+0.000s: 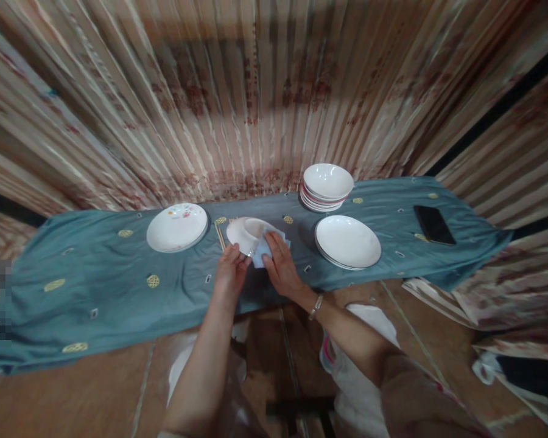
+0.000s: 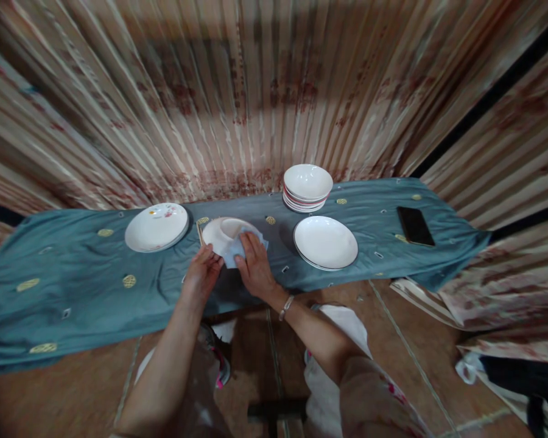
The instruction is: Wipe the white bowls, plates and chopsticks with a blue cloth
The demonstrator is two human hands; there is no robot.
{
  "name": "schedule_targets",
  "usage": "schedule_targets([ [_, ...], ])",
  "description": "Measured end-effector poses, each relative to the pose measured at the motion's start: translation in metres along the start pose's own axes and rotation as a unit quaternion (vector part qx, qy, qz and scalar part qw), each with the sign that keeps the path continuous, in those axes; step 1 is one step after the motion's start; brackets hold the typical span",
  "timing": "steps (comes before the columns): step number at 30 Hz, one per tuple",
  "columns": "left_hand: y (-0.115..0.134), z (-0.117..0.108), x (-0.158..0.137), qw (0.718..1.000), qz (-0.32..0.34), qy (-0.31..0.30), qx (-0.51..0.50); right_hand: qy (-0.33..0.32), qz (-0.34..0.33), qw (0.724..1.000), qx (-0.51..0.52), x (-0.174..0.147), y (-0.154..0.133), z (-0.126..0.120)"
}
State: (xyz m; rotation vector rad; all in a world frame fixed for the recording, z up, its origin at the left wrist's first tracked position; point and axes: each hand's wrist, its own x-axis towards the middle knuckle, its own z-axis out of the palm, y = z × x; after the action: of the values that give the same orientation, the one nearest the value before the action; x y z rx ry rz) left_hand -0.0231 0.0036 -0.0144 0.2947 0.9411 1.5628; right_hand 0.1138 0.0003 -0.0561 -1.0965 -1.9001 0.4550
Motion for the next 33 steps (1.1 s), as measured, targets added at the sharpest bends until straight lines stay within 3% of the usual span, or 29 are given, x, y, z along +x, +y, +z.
schedule_targets([
  [6, -0.002, -0.002, 0.000, 0.999, 0.026, -0.022, 0.028, -0.053, -0.037, 0.997, -0.040, 0.001, -0.011, -0.001],
  [15, -0.007, 0.004, -0.006, 0.996, 0.039, -0.066, 0.044, -0.049, -0.071, 0.996, -0.035, 0.012, -0.015, -0.008],
  [26, -0.008, 0.006, -0.016, 0.991, 0.035, -0.078, 0.104, -0.036, -0.066, 0.997, 0.011, 0.025, -0.011, -0.016],
  [33, -0.006, 0.009, -0.021, 0.986, 0.022, -0.108, 0.122, -0.015, -0.025, 0.999, 0.044, 0.036, 0.000, -0.014],
])
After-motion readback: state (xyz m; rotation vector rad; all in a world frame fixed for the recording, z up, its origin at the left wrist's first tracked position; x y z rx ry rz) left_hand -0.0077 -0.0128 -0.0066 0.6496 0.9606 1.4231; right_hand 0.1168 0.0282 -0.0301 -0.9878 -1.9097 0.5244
